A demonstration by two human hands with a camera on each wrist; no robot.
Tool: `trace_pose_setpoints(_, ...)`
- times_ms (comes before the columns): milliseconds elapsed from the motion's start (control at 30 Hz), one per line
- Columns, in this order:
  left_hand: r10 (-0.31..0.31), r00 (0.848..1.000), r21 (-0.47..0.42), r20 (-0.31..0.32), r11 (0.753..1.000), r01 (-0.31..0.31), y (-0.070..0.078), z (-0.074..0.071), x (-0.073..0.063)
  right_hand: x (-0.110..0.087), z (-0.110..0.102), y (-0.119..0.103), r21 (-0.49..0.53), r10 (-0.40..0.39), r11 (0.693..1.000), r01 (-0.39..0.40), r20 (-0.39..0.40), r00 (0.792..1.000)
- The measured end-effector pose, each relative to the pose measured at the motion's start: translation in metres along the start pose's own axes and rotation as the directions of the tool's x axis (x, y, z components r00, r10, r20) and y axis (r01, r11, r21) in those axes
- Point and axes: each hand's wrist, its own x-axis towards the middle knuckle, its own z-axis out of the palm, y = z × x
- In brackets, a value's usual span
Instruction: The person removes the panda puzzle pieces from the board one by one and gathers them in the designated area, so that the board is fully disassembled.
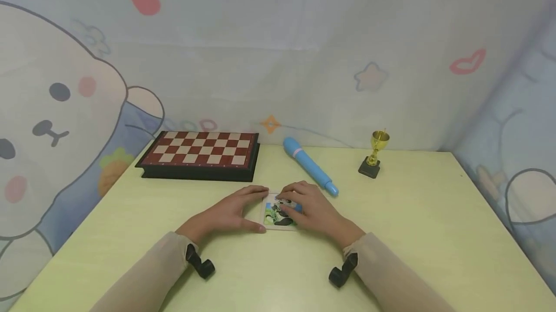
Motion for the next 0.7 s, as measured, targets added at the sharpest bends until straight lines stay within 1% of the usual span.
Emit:
trace_pose_setpoints(100, 0.004, 1.000, -0.004, -0.001, 1.000, -0.004, -0.001, 0.000, 0.001, 0.009, 0.007, 0.005, -0.018, -0.011, 1.000, 0.012, 0.016, 1.000)
trace_pose_setpoints(233, 0.009, 1.000, -0.014, 0.004, 1.000, -0.009, -0.001, 0.000, 0.002, 0.016, 0.011, 0.010, -0.027, 0.013, 1.000, -0.011, 0.068, 0.998)
trace_pose_setpoints(367, 0.018, 1.000, -0.010, -0.008, 1.000, -0.018, 0.000, -0.002, 0.001, 0.019, 0.012, 0.011, -0.014, 0.092, 0.996, -0.091, 0.123, 0.988)
trace_pose_setpoints(433, 0.017, 1.000, -0.008, -0.015, 1.000, -0.017, 0.000, -0.003, 0.002, 0.018, 0.011, 0.011, -0.003, 0.142, 0.990, -0.143, 0.144, 0.979)
trace_pose_setpoints(533, 0.007, 1.000, -0.020, -0.007, 1.000, -0.007, -0.001, -0.002, 0.001, 0.013, 0.013, 0.010, 0.011, 0.205, 0.978, -0.210, 0.169, 0.964)
trace_pose_setpoints(600, 0.003, 1.000, -0.033, 0.001, 0.999, -0.003, -0.002, -0.001, 0.001, 0.010, 0.014, 0.010, 0.021, 0.224, 0.973, -0.231, 0.174, 0.959)
trace_pose_setpoints(700, 0.007, 1.000, -0.034, 0.002, 0.999, -0.006, -0.002, 0.000, 0.000, 0.008, 0.015, 0.010, 0.025, 0.226, 0.972, -0.233, 0.166, 0.960)
